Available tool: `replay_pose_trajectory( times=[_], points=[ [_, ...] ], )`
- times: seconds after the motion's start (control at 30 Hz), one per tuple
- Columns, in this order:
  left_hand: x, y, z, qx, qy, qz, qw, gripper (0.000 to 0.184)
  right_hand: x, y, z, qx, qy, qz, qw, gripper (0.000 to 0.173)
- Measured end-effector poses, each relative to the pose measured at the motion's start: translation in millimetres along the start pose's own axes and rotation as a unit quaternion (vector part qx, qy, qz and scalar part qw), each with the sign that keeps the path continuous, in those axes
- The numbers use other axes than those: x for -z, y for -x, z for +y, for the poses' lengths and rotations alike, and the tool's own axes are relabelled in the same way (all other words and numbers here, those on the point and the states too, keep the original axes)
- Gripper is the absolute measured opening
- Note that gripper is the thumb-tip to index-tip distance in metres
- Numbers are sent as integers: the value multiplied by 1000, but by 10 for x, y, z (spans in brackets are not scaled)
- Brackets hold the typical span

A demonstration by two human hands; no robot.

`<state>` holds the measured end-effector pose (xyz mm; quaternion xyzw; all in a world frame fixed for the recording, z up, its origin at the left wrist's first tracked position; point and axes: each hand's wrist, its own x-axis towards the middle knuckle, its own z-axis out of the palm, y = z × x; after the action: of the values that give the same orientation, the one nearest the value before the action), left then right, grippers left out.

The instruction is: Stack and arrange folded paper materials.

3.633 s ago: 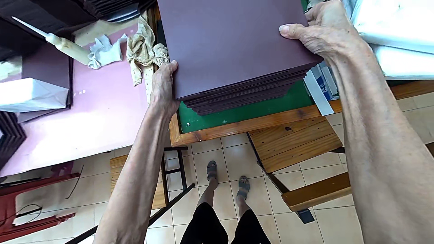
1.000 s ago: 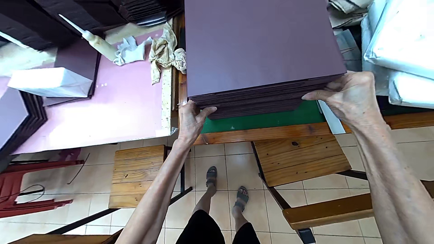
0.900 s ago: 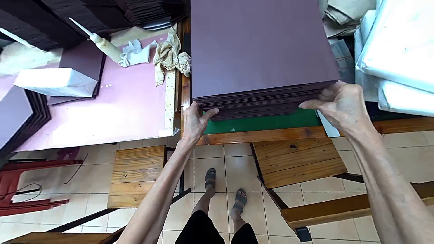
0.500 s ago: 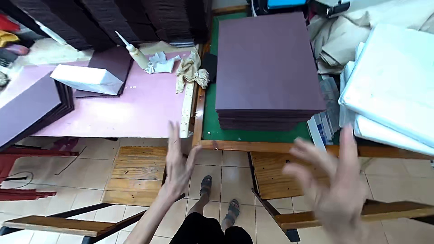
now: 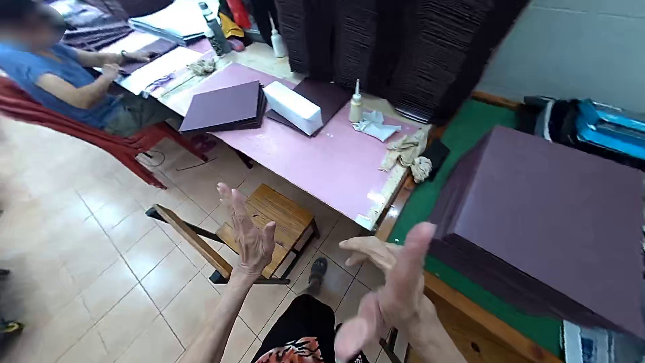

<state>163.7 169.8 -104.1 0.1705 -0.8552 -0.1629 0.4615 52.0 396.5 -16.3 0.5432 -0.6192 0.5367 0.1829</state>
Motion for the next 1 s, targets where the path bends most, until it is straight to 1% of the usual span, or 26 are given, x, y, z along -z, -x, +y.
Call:
replay_pose_trajectory(
  times=[0.03, 0.1, 0.13, 0.2, 0.27, 0.3, 0.33, 0.4, 0.47, 0.53, 0.57, 0.63, 0.67, 0.7, 0.73, 0.8, 0.83, 0.87, 0.93, 0.97, 1.0],
  points=[
    [-9, 18, -170, 25, -7, -12, 1000, 81, -188, -15, 138, 0, -5, -8, 1000, 94],
    [-68, -15, -492, 95, -22, -68, 993, 64, -564, -13, 540, -22, 16, -57, 998, 103],
    [-122, -55, -681, 133, -18, -97, 986, 54, -748, 1, 743, -37, 30, -81, 996, 99],
    [-296, -160, -1128, 203, 18, -135, 970, 40, -1094, 33, 1105, -43, 62, -108, 991, 77],
    [-479, -307, -1565, 281, 55, -163, 944, 33, -1405, 72, 1424, -53, 90, -132, 986, 55],
    [-571, -411, -1783, 324, 67, -171, 928, 32, -1545, 44, 1562, -73, 102, -153, 980, 48],
    [-664, -533, -2019, 366, 75, -173, 911, 32, -1678, -40, 1684, -103, 109, -181, 972, 47],
    [-835, -773, -2512, 449, 94, -163, 873, 33, -1929, -330, 1868, -163, 98, -224, 956, 63],
    [-1025, -1018, -3018, 512, 123, -116, 842, 35, -2174, -742, 2003, -170, 76, -211, 960, 75],
    [-1211, -1291, -3472, 571, 161, -49, 803, 37, -2406, -1188, 2068, -132, 39, -167, 976, 78],
    [-1304, -1431, -3678, 599, 178, -10, 780, 40, -2511, -1395, 2088, -97, 14, -139, 985, 74],
    [-1463, -1680, -4107, 645, 212, 65, 731, 50, -2710, -1743, 2101, -39, -66, -77, 994, 56],
    [-1521, -1776, -4310, 662, 227, 99, 708, 56, -2804, -1855, 2099, -28, -98, -57, 993, 47],
    [-1568, -1865, -4491, 674, 240, 128, 687, 61, -2899, -1927, 2124, -22, -120, -45, 991, 43],
    [-1601, -1972, -4644, 680, 253, 150, 671, 66, -3000, -1963, 2189, -25, -133, -39, 990, 42],
    [-1653, -2156, -4909, 679, 292, 182, 649, 71, -3149, -1929, 2332, -64, -148, -46, 986, 50],
    [-1676, -2217, -5035, 673, 312, 192, 642, 69, -3184, -1891, 2376, -90, -155, -55, 982, 52],
    [-1692, -2260, -5152, 670, 329, 204, 633, 67, -3213, -1833, 2412, -110, -160, -63, 979, 48],
    [-1687, -2302, -5268, 674, 356, 240, 600, 58, -3289, -1634, 2505, -144, -154, -83, 974, 41],
    [-1665, -2325, -5305, 672, 371, 257, 587, 55, -3344, -1515, 2569, -165, -140, -103, 971, 43],
    [-1636, -2343, -5358, 668, 370, 281, 581, 50, -3399, -1392, 2631, -189, -127, -131, 965, 47]
  ],
)
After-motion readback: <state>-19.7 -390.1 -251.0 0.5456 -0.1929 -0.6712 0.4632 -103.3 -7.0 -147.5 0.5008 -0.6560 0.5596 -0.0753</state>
